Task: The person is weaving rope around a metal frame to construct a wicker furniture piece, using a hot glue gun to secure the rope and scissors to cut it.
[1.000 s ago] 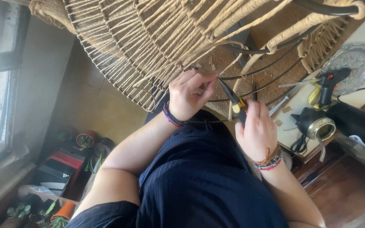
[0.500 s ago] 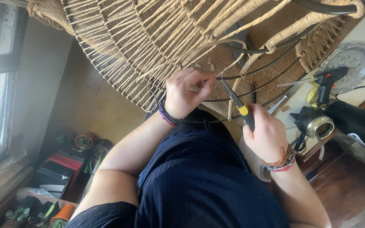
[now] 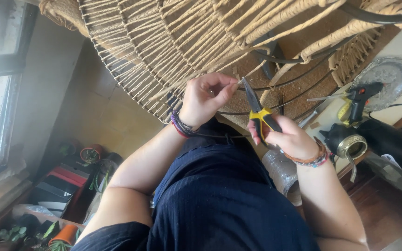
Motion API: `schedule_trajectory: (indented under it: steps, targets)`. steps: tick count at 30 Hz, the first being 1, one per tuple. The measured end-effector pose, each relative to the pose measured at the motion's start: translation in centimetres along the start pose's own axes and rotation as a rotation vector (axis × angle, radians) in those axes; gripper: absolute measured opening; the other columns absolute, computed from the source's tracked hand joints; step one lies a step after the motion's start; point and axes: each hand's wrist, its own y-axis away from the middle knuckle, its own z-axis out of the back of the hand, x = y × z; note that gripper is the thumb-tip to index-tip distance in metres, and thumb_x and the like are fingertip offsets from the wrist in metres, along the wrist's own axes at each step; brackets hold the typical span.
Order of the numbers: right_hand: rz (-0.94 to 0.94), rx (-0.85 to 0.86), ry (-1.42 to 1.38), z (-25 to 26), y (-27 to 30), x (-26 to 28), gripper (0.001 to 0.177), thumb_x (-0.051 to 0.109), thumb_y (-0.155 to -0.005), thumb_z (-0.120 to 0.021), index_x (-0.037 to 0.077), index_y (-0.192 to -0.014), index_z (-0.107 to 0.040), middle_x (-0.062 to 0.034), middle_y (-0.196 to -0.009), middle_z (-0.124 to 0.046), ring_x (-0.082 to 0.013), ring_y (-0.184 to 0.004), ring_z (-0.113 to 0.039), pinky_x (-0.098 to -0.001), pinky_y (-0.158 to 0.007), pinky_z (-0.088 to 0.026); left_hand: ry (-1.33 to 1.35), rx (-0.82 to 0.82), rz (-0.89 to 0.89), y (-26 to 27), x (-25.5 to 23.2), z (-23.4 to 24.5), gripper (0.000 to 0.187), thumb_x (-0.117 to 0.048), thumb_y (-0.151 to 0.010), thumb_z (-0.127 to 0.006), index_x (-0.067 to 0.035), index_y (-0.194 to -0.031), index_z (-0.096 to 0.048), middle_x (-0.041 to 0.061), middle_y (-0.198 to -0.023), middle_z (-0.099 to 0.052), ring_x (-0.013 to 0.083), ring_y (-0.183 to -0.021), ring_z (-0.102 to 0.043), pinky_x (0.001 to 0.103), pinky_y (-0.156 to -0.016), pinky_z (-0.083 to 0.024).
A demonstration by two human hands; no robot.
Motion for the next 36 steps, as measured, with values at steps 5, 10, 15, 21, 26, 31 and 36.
schedule_trajectory:
  steps: [5, 10, 15, 21, 26, 31, 36]
  targets:
    - [0.04, -0.569, 0.952, -0.3, 0.6, -8.0, 0.038, 0.016, -0.08, -0.066, 0.017, -0.118, -0.067, -0.0003, -0.088, -0.069, -0.0234, -0.083, -0.072, -0.0374, -0.069, -0.056, 0.003, 0.003, 0.08, -0.1, 0.0, 0.0, 0.013, -0.027, -0.091, -0.076, -0.016, -0.096, -0.081, 0.001, -0.073, -0.076, 0.0089, -0.066, -0.067, 0.025, -0.068, -0.057]
    - [0.209, -0.911, 1.435, -1.4, 0.3, -7.3, 0.035, 0.016, -0.088, -0.068, 0.016, -0.123, -0.064, 0.0033, -0.101, -0.061, -0.0165, -0.09, -0.068, -0.0289, -0.07, -0.055, 0.015, 0.0, 0.117, -0.1, -0.1, 0.0, 0.011, -0.026, -0.09, -0.077, -0.017, -0.095, -0.081, 0.0, -0.073, -0.076, 0.0074, -0.068, -0.067, 0.024, -0.07, -0.057]
    - [0.275, -0.944, 0.993, -2.1, 2.7, -7.0, 0.05, -0.006, -0.082, -0.062, 0.004, -0.131, -0.06, -0.0118, -0.112, -0.06, -0.0327, -0.101, -0.066, -0.0411, -0.087, -0.056, 0.02, -0.018, 0.096, -0.3, 0.0, 0.1, 0.01, -0.024, -0.09, -0.078, -0.016, -0.096, -0.081, -0.002, -0.072, -0.076, 0.0057, -0.067, -0.069, 0.021, -0.069, -0.057]
    - [0.131, -1.09, 0.703, 1.7, 3.6, -23.1, 0.03, -0.003, -0.077, -0.063, -0.008, -0.107, -0.06, -0.023, -0.08, -0.066, -0.0478, -0.08, -0.068, -0.0537, -0.074, -0.053, -0.068, -0.029, 0.046, 0.1, 0.1, 0.5, 0.011, -0.015, -0.09, -0.08, -0.009, -0.1, -0.081, 0.006, -0.074, -0.076, 0.0102, -0.071, -0.068, 0.025, -0.07, -0.056]
    - [-0.482, -1.075, 0.771, 5.4, 0.1, -28.8, 0.056, 0.031, -0.082, -0.07, 0.0, -0.126, -0.055, -0.0214, -0.109, -0.065, -0.0434, -0.096, -0.072, -0.0558, -0.077, -0.06, -0.102, 0.0, -0.054, -0.2, 0.0, 0.4, 0.009, -0.008, -0.09, -0.08, -0.007, -0.099, -0.08, 0.007, -0.073, -0.074, 0.0132, -0.069, -0.069, 0.029, -0.071, -0.058]
    - [-0.434, -1.093, 0.987, 8.4, -2.8, -27.1, 0.059, 0.035, -0.069, -0.079, 0.004, -0.115, -0.059, -0.0166, -0.108, -0.059, -0.0413, -0.087, -0.074, -0.0532, -0.069, -0.063, -0.294, -0.029, -0.251, -0.4, -0.6, 0.6, 0.008, -0.006, -0.087, -0.082, -0.011, -0.094, -0.081, 0.006, -0.071, -0.073, 0.0217, -0.063, -0.071, 0.03, -0.064, -0.057]
    - [0.051, -1.269, 1.29, 7.1, -1.7, -18.2, 0.021, 0.027, -0.083, -0.076, 0.02, -0.102, -0.069, -0.0016, -0.097, -0.054, -0.0223, -0.09, -0.065, -0.0318, -0.071, -0.055, -0.279, -0.044, -0.276, -0.4, -1.3, 0.8, 0.009, -0.009, -0.085, -0.081, -0.013, -0.093, -0.082, 0.005, -0.071, -0.073, 0.0237, -0.067, -0.073, 0.031, -0.068, -0.06]
